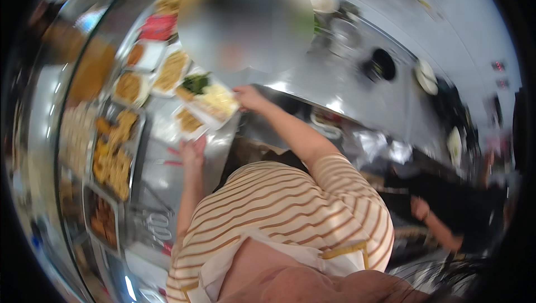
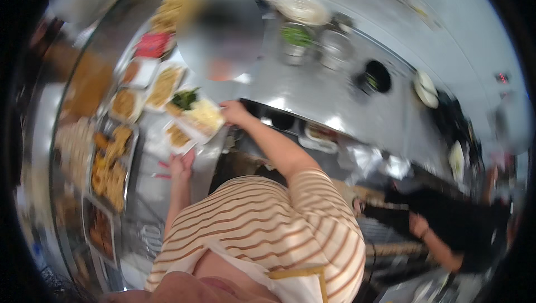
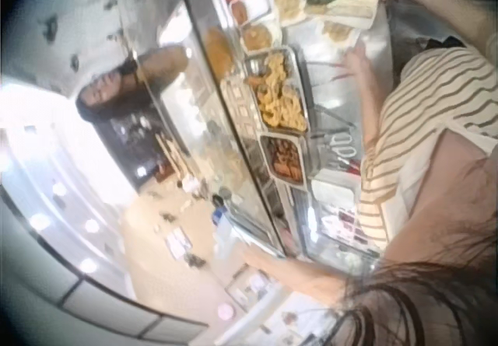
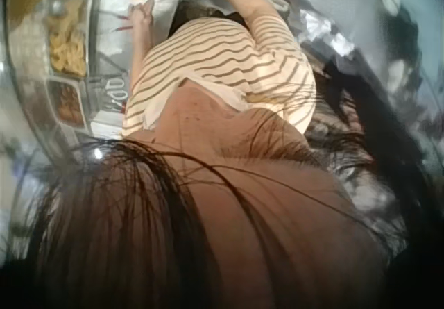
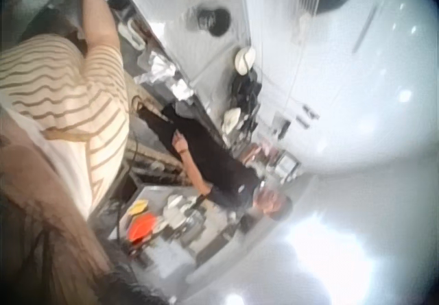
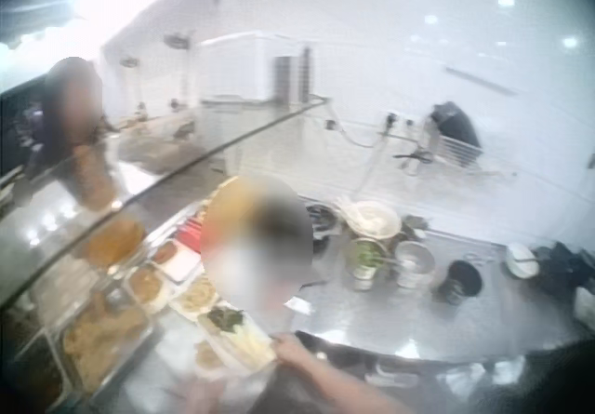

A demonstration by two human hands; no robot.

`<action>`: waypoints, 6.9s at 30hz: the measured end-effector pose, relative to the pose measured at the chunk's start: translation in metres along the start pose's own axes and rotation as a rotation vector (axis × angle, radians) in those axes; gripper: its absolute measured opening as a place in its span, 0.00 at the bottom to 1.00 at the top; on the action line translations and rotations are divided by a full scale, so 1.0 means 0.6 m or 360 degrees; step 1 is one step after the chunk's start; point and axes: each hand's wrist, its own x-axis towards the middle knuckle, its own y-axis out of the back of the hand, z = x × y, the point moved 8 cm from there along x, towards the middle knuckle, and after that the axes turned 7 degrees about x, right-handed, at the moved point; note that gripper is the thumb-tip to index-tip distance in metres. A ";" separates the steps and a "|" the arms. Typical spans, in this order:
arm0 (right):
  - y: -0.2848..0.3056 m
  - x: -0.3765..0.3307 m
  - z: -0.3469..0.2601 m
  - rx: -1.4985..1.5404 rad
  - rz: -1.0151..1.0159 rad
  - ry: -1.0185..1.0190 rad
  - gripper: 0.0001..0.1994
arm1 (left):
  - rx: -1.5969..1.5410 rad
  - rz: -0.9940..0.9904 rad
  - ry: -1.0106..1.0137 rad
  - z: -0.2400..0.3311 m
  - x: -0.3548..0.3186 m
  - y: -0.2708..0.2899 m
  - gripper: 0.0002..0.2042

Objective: The person assembles food items on plates using tongs, picking ingredients from a refrigerated display case and arranging them on trays. They also handle plastic bags and bowls, adding condiments and organizing items on the counter.

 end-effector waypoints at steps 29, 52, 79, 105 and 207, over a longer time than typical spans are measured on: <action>-0.002 -0.052 0.046 0.0456 0.0441 0.0169 0.15 | 0.0359 -0.0295 -0.0005 0.013 0.013 0.005 0.21; 0.839 -0.780 0.233 0.1040 0.1852 0.0399 0.17 | 0.1090 -0.1439 0.0707 -0.700 -0.459 -0.713 0.19; 1.049 -0.988 0.552 0.1237 0.2851 0.0596 0.12 | 0.1604 -0.1830 0.0907 -0.939 -0.491 -0.849 0.08; -0.171 -0.219 0.009 -0.1185 -0.0600 0.1178 0.17 | 0.1556 0.1065 -0.1153 0.010 -0.395 0.153 0.12; -0.796 -0.554 0.145 -0.1418 -0.1050 0.2268 0.27 | -0.0941 0.1377 -0.0606 0.091 -0.668 0.798 0.37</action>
